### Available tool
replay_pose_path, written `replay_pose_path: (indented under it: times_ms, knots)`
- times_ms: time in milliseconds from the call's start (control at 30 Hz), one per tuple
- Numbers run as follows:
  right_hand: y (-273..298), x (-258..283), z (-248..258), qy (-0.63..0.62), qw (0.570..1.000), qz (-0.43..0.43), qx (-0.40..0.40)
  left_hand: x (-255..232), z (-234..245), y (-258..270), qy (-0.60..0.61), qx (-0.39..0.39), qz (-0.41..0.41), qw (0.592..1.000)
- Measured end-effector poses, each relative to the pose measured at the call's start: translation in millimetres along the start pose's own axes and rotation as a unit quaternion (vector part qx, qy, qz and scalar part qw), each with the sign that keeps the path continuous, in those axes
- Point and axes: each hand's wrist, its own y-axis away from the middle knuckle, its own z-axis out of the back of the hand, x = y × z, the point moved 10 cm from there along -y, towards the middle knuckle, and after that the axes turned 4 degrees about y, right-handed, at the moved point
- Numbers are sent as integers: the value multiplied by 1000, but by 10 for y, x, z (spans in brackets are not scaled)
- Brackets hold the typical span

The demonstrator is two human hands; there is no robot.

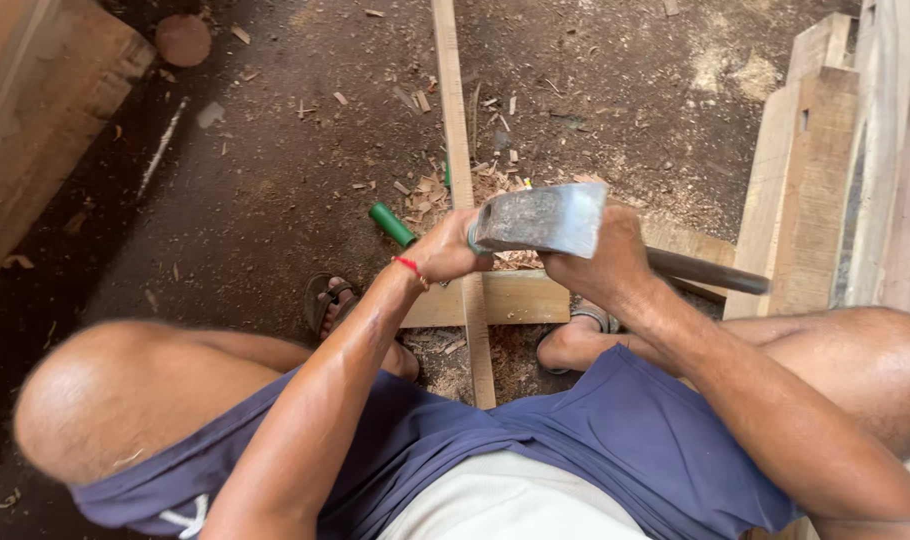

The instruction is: The person carves a slot into a wooden beam using a chisel and a hammer. They strike the back of the chisel repeatedly with the hammer to remove wood shavings while sitting on the ground.

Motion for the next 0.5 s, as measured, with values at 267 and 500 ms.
replay_pose_path:
  times_ms: [267, 500]
  knots:
    - [286, -468, -299, -295, 948, -106, -52, -386, -498, 536, -210, 5, -237, 949]
    - [411, -876, -728, -365, 907, -207, 43, -488, 232, 200, 35, -298, -43, 953]
